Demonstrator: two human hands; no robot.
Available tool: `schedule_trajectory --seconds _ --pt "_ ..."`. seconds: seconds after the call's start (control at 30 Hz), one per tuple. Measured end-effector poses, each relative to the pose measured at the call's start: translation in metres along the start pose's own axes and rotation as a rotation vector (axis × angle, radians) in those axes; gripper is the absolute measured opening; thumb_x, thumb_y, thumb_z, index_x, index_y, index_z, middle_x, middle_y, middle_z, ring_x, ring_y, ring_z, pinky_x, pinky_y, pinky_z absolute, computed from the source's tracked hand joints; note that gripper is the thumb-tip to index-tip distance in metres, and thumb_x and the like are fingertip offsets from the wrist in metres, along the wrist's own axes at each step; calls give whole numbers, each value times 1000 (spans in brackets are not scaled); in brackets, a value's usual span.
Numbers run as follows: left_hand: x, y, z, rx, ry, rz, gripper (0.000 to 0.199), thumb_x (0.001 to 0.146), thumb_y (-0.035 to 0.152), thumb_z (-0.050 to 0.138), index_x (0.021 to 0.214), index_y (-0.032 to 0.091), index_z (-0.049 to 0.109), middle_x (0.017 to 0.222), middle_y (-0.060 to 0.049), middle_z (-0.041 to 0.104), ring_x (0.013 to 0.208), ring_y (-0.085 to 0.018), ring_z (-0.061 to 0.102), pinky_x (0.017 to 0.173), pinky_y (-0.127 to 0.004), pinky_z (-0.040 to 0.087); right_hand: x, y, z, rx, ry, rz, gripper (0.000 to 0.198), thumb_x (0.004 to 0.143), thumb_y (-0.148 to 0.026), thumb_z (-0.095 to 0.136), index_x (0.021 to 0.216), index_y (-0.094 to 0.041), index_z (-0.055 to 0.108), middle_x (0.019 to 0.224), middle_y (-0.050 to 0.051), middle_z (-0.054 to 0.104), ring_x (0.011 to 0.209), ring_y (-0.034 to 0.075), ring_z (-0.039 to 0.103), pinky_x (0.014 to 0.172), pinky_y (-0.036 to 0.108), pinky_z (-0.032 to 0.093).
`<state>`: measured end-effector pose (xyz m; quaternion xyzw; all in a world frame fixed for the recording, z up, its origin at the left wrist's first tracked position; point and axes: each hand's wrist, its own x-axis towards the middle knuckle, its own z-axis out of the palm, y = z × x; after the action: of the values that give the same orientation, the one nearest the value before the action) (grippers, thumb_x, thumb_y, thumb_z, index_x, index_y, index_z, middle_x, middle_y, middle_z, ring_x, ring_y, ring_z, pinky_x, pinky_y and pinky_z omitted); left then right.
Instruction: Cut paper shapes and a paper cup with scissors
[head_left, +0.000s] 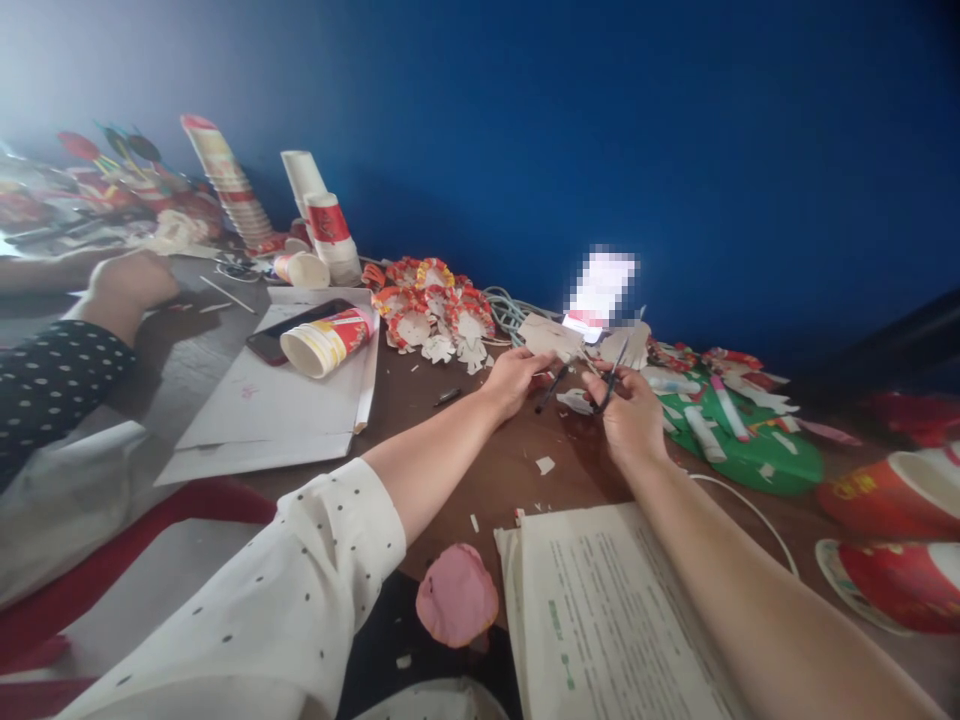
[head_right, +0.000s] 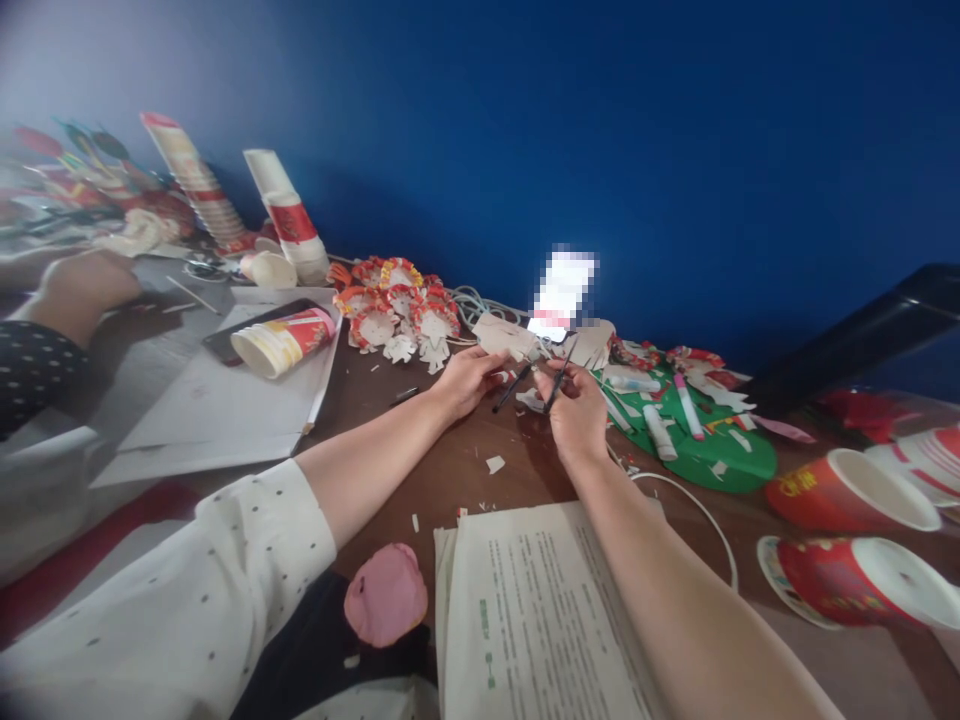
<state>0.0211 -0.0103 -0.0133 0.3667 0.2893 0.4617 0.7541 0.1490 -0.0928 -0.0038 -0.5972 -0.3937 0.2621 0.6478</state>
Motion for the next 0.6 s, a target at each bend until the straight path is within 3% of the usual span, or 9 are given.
schedule_trajectory --seconds 0.1,0.33,0.43,0.6 --pt "-2 2 0 -52 -53 -62 16 69 20 78 76 12 66 75 -2 67 67 -9 60 68 -22 45 2 4 0 58 -16 -4 51 59 -39 85 101 -19 64 76 -2 66 69 14 60 61 26 46" --pt "-7 0 3 -4 -145 -122 26 61 19 84 78 10 67 70 -2 66 61 -7 56 61 -22 39 0 1 3 204 -43 8 42 60 -33 82 95 -22 64 76 -4 62 61 10 53 53 23 42" --pt "-6 -3 3 49 -211 -118 30 58 23 85 78 10 67 71 -3 67 63 -9 58 62 -22 39 1 0 3 214 -7 23 39 58 -30 82 92 -22 64 75 -4 61 63 10 54 51 22 39" --pt "-1 -9 -1 173 -216 -62 29 60 27 84 80 11 69 72 -3 68 66 -9 58 65 -23 40 3 2 2 238 7 74 37 58 -30 81 90 -21 65 64 -5 59 57 10 53 46 20 33"
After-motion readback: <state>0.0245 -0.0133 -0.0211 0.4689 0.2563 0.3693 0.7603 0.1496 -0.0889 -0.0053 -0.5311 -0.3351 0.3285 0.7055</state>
